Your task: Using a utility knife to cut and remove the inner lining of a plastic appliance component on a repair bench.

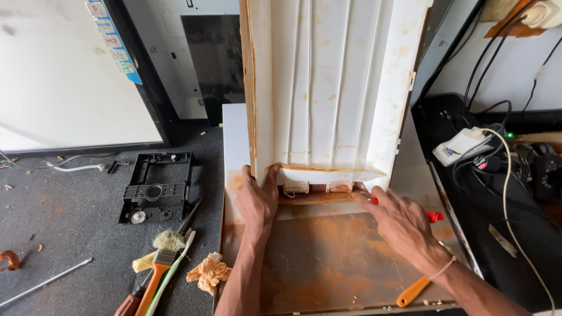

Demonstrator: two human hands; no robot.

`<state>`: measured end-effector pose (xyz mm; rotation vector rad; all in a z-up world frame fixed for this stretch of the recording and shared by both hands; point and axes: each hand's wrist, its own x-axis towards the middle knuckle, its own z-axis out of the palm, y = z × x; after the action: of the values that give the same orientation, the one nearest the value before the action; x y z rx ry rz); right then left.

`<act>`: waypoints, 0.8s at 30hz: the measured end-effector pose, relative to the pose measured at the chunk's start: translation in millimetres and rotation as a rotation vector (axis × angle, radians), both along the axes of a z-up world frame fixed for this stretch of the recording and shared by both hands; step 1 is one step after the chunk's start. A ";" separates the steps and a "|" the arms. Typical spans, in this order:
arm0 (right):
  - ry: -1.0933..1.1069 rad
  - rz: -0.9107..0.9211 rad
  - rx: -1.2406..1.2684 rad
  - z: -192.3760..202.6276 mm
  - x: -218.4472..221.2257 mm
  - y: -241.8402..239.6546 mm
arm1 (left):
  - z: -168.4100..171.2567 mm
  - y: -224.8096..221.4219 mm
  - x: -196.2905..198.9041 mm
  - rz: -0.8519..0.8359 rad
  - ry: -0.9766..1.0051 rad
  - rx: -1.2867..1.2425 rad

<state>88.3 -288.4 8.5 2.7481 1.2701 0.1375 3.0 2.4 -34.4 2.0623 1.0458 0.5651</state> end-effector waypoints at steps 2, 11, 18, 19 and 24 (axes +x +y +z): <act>-0.060 -0.016 -0.002 -10.0 1.6 -7.4 | 4.7 -3.4 -4.0 -0.001 0.015 -0.009; -0.126 -0.056 -0.060 -26.4 6.9 -8.0 | 9.0 -4.6 -2.9 0.004 -0.058 0.052; -0.096 -0.063 -0.055 -28.0 -7.3 -7.4 | 6.0 -5.6 -5.2 -0.005 -0.062 0.061; -0.096 -0.058 -0.059 -26.2 -1.6 -4.6 | 5.1 -4.2 -3.6 0.000 -0.061 0.058; -0.095 -0.096 -0.143 -33.5 -9.2 -4.1 | -2.4 -4.2 -2.0 -0.001 -0.091 0.118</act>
<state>79.1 -292.5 -25.0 2.6402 1.0787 0.1601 1.0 -1.8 -36.9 2.1174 0.9787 0.7286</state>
